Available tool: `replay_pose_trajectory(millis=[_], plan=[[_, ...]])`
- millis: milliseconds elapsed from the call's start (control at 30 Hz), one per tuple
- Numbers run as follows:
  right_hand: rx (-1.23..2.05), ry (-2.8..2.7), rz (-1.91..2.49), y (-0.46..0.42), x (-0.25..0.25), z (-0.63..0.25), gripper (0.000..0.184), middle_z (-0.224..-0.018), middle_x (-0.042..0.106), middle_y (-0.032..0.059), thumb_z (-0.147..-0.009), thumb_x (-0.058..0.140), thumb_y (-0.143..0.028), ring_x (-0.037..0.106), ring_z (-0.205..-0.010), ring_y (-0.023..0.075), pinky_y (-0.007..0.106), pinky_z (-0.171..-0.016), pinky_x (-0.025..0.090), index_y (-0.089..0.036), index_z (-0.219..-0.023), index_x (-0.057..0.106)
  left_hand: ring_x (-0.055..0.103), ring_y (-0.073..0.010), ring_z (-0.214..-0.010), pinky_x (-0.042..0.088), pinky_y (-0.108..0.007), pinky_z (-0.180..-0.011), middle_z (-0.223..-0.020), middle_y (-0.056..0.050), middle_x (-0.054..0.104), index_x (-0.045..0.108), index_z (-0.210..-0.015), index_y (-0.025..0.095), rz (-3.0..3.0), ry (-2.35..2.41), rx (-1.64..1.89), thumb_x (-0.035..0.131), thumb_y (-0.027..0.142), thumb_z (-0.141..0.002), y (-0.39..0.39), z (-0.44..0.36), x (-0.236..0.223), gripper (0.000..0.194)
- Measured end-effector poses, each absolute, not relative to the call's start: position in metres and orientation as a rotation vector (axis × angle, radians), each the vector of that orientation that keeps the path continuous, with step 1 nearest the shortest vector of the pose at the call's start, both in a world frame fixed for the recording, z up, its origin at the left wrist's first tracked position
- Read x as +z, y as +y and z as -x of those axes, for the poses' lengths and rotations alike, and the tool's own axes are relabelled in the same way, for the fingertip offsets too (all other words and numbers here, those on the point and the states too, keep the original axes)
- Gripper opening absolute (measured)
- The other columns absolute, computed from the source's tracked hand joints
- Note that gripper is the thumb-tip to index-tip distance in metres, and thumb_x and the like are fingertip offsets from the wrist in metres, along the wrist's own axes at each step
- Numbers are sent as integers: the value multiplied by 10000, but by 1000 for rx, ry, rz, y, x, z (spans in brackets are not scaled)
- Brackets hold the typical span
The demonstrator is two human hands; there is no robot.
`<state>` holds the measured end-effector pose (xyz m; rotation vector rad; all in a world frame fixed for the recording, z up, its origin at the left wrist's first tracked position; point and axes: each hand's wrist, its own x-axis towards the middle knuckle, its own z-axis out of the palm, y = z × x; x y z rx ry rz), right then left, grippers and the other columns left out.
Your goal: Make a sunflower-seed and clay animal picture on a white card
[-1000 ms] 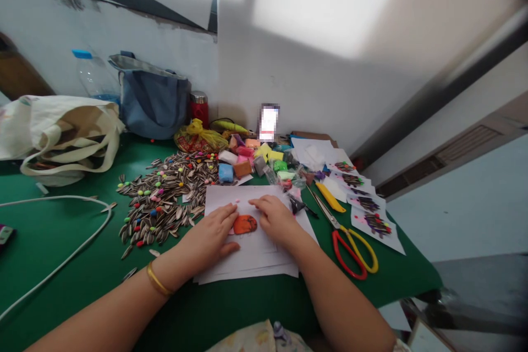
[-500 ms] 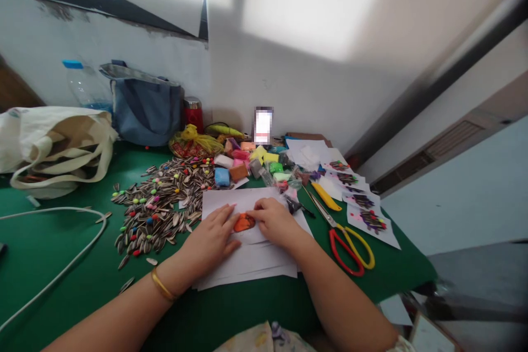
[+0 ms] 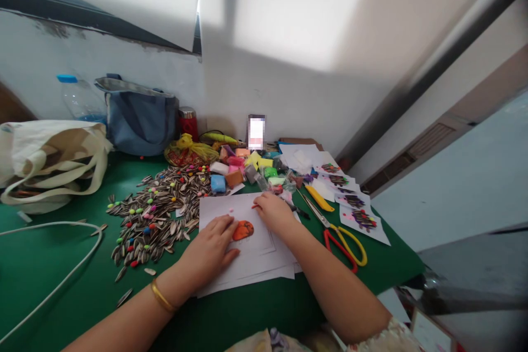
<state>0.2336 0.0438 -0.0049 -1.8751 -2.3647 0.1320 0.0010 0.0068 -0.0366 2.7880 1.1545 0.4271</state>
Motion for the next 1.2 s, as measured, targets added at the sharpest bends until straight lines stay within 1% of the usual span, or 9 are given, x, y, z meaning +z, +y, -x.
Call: replay_pose_trajectory(millis=[167,400,500,600,700,800,900,1067,1200], plan=[[48,-2391,1936,55,-11,-229,178,-1044,632,122,-976,509,-247,609,-976,227,305,-805,453,-167,-1013,664,496,-317,-1301,398,-468,-1121,-1404,-158,546,544,-1351,145,-2782,1145,456,645,370,-851,6,1,-39,557],[-23,-2337,1966,53,-10,-228,211,-1017,638,123,-1002,415,-200,610,-940,227,315,-804,462,-152,-1078,606,500,-327,-1294,394,-478,-1121,-1394,-189,554,557,-1341,92,-2813,1200,439,629,390,-867,10,-5,-40,565],[-9,-2336,1923,51,-8,-228,215,-1051,637,112,-979,450,-176,609,-964,222,306,-820,467,-176,-1106,623,502,-329,-1294,394,-476,-1119,-1393,-190,559,562,-1337,86,-2830,1214,446,624,402,-872,12,-7,-42,565],[7,-2336,1857,45,-9,-231,272,-1142,619,109,-948,485,-143,596,-1035,210,294,-880,464,-199,-1166,638,506,-324,-1291,394,-474,-1113,-1385,-185,569,554,-1344,95,-2836,1215,489,619,420,-874,12,-6,-43,575],[135,-2305,1680,35,-14,-234,332,-1153,627,99,-915,486,-94,590,-1076,198,294,-941,461,-188,-1185,655,476,-317,-1322,373,-474,-1125,-1417,-165,549,530,-1370,121,-2848,1175,530,624,402,-871,12,-7,-44,581],[351,-2287,1471,27,-25,-235,358,-1124,655,90,-884,485,-52,596,-1095,182,290,-975,465,-165,-1159,683,439,-301,-1357,339,-490,-1142,-1433,-104,550,521,-1385,191,-2859,1123,514,607,323,-886,10,-10,-44,524],[420,-2242,1403,23,-33,-233,367,-1077,668,89,-862,490,-28,580,-1141,187,304,-993,463,-165,-1118,714,478,-275,-1327,315,-512,-1147,-1408,-70,578,520,-1386,255,-2855,1100,485,553,267,-915,9,-13,-45,472],[449,-2227,1362,19,-36,-234,404,-1034,658,64,-841,513,-14,593,-1095,181,311,-973,474,-212,-1122,725,494,-286,-1316,331,-530,-1132,-1419,-93,568,512,-1398,247,-2862,1087,451,534,250,-915,9,-13,-48,483],[457,-2181,1339,19,-34,-237,349,-1089,655,83,-903,515,-67,598,-1078,173,320,-991,467,-183,-1187,681,431,-297,-1379,320,-533,-1136,-1457,-92,535,501,-1413,243,-2902,1076,459,513,223,-921,8,-13,-48,492]])
